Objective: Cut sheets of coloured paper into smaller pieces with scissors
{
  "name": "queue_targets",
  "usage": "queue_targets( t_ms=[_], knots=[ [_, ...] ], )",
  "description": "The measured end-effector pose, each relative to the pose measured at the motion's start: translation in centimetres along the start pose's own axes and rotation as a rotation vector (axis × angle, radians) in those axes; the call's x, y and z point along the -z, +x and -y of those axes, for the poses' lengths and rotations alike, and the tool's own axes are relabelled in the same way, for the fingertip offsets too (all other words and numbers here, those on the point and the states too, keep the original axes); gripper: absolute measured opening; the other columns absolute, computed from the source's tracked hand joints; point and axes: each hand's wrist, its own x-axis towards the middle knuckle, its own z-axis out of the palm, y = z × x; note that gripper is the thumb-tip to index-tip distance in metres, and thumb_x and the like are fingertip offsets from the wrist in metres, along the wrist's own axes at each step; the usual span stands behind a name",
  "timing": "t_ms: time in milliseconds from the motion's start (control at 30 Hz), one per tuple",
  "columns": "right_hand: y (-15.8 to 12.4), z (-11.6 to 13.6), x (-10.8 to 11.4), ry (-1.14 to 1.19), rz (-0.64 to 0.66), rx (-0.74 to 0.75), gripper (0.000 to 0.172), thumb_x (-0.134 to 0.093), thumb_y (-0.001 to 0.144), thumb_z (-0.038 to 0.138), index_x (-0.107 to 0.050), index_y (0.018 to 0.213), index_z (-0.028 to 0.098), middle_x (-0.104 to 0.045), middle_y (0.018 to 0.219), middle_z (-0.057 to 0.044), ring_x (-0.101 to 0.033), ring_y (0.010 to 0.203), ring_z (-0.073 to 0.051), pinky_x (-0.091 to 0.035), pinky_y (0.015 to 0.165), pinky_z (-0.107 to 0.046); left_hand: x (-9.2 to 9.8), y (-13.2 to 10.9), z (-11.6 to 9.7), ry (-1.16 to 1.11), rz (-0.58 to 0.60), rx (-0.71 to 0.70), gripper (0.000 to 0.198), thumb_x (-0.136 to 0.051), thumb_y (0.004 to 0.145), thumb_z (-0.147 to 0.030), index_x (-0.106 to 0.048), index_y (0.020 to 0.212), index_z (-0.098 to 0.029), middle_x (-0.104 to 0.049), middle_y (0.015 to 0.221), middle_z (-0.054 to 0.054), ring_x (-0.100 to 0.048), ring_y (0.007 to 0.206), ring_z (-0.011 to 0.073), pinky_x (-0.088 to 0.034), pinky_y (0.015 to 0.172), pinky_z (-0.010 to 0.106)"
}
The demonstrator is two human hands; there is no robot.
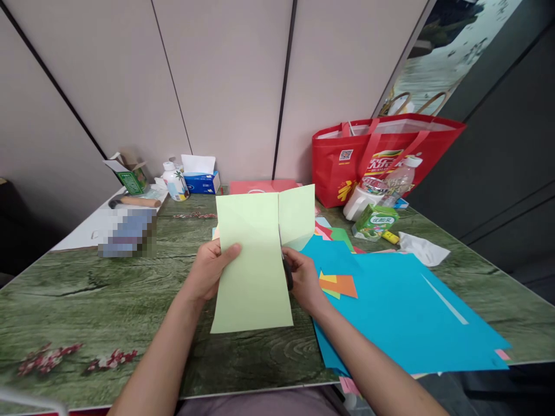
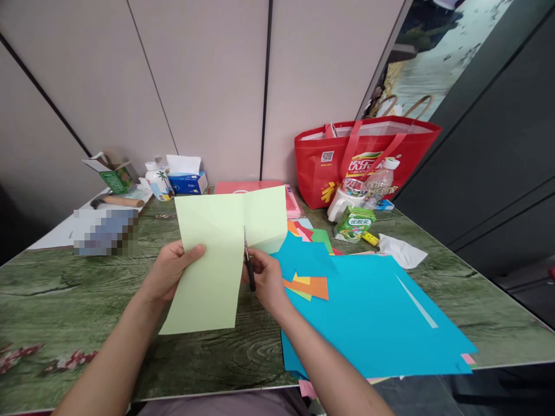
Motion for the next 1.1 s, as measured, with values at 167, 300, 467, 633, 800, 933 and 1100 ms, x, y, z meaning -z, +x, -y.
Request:
queue_targets(
  t_ms=[167, 300, 467, 633, 800, 933, 1100],
  knots=[
    [0.0, 0.1, 1.0, 0.011, -0.005, -0.034, 0.023, -0.062, 0.073, 0.040, -0.055, 0.083, 0.020, -0.049, 0.055, 0.004, -0.047, 0.050, -0.010, -0.041, 0.049, -0.023, 0.1, 0.5, 0.2, -0.037, -0.144, -0.083, 0.027, -0.073, 0.060, -0.029, -0.064, 0.080, -0.014, -0.071, 0.067, 0.005, -0.064, 0.053, 0.0186, -0.051, 0.050, 0.029],
    [-0.3, 0.0, 1.0, 0.158, 0.201, -0.082, 0.039, -0.059, 0.071, 0.053, -0.055, 0.094, 0.022, -0.056, 0.072, -0.002, -0.053, 0.060, -0.015, -0.044, 0.050, -0.026, -0.4, 1.4, 1.1, -0.108, -0.386, -0.345, 0.024, -0.072, 0.062, -0.029, -0.065, 0.081, -0.014, -0.072, 0.076, 0.003, -0.066, 0.065, 0.0167, -0.050, 0.059, 0.025],
    [0.2, -0.5, 1.2, 0.097, -0.023, -0.079, 0.042, -0.075, 0.058, 0.035, -0.054, 0.091, 0.021, -0.051, 0.067, 0.003, -0.048, 0.054, -0.011, -0.041, 0.049, -0.023, -0.7, 1.5, 1.2, -0.163, -0.381, -0.375, 0.024, -0.072, 0.062, -0.027, -0.065, 0.081, -0.015, -0.072, 0.080, 0.003, -0.066, 0.070, 0.0167, -0.051, 0.061, 0.025],
    [0.9, -0.3, 2.4, -0.022, -0.280, 0.075, 0.032, -0.069, 0.065, 0.029, -0.056, 0.094, 0.021, -0.043, 0.062, 0.006, -0.043, 0.054, -0.009, -0.039, 0.052, -0.023, -0.2, 0.8, 0.4, -0.157, -0.116, -0.163, 0.025, -0.071, 0.063, -0.030, -0.067, 0.081, -0.012, -0.072, 0.077, 0.007, -0.066, 0.067, 0.0176, -0.052, 0.058, 0.024],
    [1.3, 0.3, 3.2, -0.091, -0.301, 0.144, 0.028, -0.066, 0.067, 0.026, -0.057, 0.093, 0.022, -0.043, 0.059, 0.006, -0.045, 0.054, -0.011, -0.037, 0.051, -0.024, 0.3, 0.5, 0.4, -0.140, -0.014, -0.051, 0.032, -0.068, 0.068, -0.032, -0.063, 0.097, -0.020, -0.071, 0.089, 0.005, -0.066, 0.067, 0.0185, -0.055, 0.051, 0.025],
    [1.7, 0.2, 3.5, -0.135, -0.354, 0.164, 0.027, -0.064, 0.069, 0.026, -0.056, 0.095, 0.022, -0.045, 0.062, 0.005, -0.046, 0.055, -0.011, -0.037, 0.052, -0.024, -0.4, 0.1, 1.0, 0.012, 0.192, 0.057, 0.037, -0.069, 0.067, -0.025, -0.061, 0.103, -0.018, -0.069, 0.086, 0.007, -0.065, 0.058, 0.0184, -0.051, 0.037, 0.025],
    [1.4, 0.0, 3.4, -0.329, -0.408, 0.290, 0.030, -0.064, 0.070, 0.024, -0.055, 0.099, 0.020, -0.056, 0.083, -0.003, -0.053, 0.076, -0.016, -0.044, 0.067, -0.029, -1.9, 0.1, 1.3, -0.066, 0.052, -0.040, 0.042, -0.069, 0.066, -0.020, -0.059, 0.107, -0.019, -0.066, 0.102, 0.005, -0.064, 0.075, 0.0176, -0.057, 0.047, 0.025]
  ],
)
